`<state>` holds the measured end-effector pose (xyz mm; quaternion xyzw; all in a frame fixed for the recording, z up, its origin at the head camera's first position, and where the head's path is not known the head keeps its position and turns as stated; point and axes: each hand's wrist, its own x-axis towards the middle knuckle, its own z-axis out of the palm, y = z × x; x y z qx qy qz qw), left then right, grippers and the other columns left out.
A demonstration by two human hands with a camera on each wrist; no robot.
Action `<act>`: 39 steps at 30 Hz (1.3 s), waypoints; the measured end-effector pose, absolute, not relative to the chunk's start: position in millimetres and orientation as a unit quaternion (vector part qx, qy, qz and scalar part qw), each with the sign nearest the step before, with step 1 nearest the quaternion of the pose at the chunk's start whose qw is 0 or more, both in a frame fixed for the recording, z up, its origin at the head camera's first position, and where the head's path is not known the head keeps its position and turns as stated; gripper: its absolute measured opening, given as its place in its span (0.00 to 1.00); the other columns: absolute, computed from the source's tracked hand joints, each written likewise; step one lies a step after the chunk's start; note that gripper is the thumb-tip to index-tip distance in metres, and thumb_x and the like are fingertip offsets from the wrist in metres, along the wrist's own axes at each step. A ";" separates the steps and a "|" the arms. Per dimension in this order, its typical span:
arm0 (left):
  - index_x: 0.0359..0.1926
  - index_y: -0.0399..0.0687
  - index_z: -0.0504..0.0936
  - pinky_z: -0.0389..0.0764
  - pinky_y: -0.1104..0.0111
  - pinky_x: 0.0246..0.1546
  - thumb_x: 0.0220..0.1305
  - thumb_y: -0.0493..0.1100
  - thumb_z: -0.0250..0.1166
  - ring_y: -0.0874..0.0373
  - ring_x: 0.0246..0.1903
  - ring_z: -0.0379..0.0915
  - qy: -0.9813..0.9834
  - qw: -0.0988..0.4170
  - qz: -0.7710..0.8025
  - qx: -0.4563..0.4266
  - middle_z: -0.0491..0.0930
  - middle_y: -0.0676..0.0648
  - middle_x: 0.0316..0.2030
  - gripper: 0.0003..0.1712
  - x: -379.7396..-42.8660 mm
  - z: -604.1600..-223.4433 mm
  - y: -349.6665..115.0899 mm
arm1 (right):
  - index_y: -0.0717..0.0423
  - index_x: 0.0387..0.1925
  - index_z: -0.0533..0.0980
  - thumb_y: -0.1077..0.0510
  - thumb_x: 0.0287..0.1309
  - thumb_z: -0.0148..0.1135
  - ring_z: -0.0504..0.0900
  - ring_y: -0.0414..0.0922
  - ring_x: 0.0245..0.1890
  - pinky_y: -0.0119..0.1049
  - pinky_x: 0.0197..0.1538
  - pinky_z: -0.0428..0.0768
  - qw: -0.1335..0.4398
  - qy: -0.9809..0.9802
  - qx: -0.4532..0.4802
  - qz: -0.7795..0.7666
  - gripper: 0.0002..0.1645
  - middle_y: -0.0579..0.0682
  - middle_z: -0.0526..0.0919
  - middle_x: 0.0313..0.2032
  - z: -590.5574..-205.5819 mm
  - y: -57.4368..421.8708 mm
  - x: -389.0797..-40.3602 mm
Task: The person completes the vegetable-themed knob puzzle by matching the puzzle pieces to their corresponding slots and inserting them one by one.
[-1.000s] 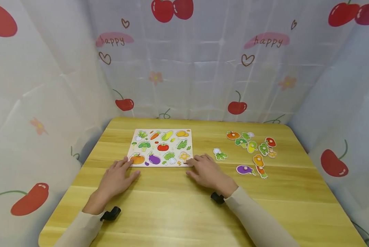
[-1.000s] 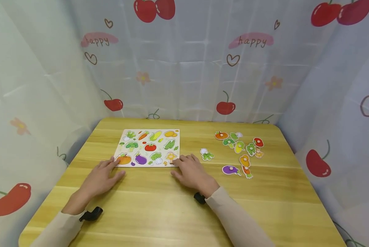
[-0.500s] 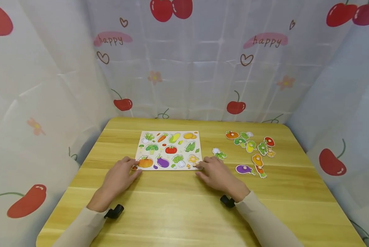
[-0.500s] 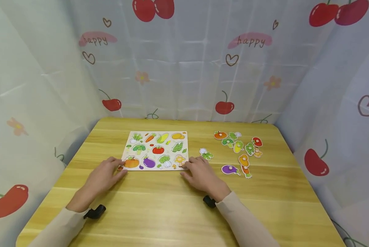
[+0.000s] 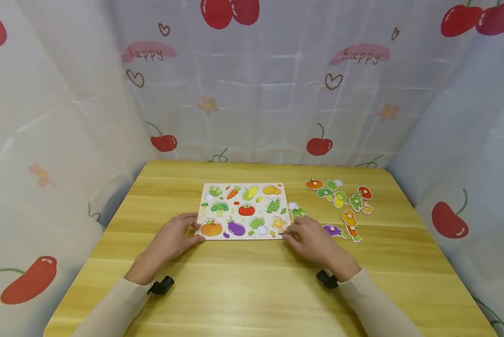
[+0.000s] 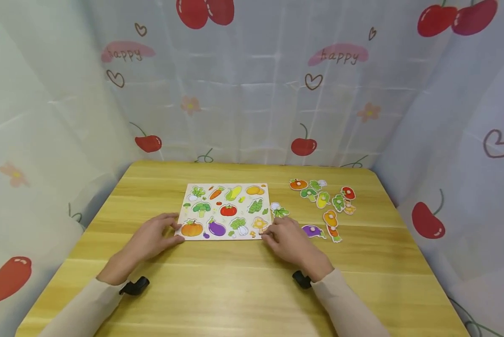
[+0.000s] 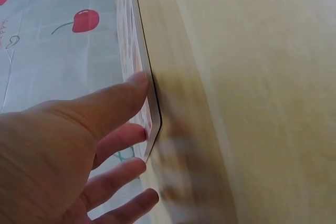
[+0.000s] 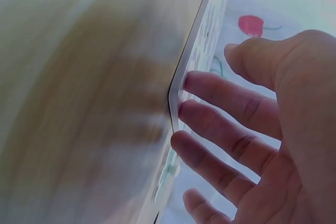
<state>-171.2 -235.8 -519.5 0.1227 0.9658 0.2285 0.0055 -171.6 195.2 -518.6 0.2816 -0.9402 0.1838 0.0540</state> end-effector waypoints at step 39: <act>0.64 0.47 0.90 0.74 0.29 0.82 0.68 0.61 0.86 0.32 0.84 0.72 0.951 0.065 0.221 0.206 0.74 0.41 0.87 0.34 -167.0 -521.3 -192.8 | 0.54 0.43 0.94 0.59 0.76 0.79 0.86 0.40 0.37 0.36 0.42 0.88 0.059 -0.943 0.198 0.260 0.03 0.45 0.93 0.39 -512.6 278.1 -172.4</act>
